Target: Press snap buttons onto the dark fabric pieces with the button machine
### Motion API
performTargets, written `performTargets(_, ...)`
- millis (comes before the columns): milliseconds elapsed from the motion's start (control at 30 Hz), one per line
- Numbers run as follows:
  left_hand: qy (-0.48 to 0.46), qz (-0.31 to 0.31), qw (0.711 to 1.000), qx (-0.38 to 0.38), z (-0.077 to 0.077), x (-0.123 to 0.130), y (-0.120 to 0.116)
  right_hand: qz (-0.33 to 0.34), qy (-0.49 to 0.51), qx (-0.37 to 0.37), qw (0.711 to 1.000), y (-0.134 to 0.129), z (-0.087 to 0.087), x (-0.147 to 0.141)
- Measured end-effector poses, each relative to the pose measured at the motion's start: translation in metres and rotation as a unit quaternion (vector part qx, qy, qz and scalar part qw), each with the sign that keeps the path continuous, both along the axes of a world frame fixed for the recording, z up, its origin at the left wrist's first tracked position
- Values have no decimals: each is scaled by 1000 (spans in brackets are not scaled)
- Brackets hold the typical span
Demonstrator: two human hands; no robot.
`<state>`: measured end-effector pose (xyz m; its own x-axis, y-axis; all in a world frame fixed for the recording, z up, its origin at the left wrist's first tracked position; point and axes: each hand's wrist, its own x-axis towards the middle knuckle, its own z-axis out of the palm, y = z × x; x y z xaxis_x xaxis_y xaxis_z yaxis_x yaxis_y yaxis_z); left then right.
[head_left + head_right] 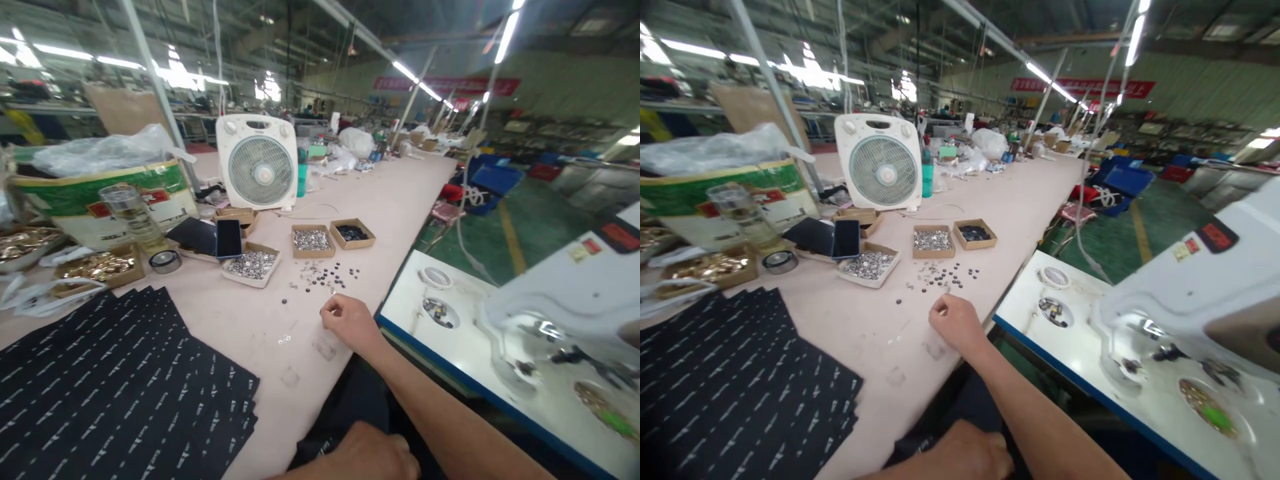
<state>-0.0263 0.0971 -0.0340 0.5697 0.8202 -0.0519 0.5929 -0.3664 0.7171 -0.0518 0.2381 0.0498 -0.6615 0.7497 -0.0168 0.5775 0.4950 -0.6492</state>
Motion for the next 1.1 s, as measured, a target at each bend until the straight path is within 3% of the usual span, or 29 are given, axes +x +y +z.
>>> performTargets(100,58,11,998,31,3,-2,-8,-37,38,-90,994,-23,-3,75)
performTargets(200,83,3,994,74,13,-5,-17,-98,73,-176,977,-57,-21,148)
performTargets(367,134,-59,984,101,22,7,-32,-179,125,-268,938,-116,-47,221)
performTargets(467,169,-73,975,123,23,18,-45,-212,137,-296,921,-142,-47,240)
performTargets(667,156,-81,972,157,26,28,-71,-201,132,-270,932,-171,-41,263)
performTargets(1100,66,-24,967,244,41,37,-87,-159,175,-254,938,-193,-32,283)
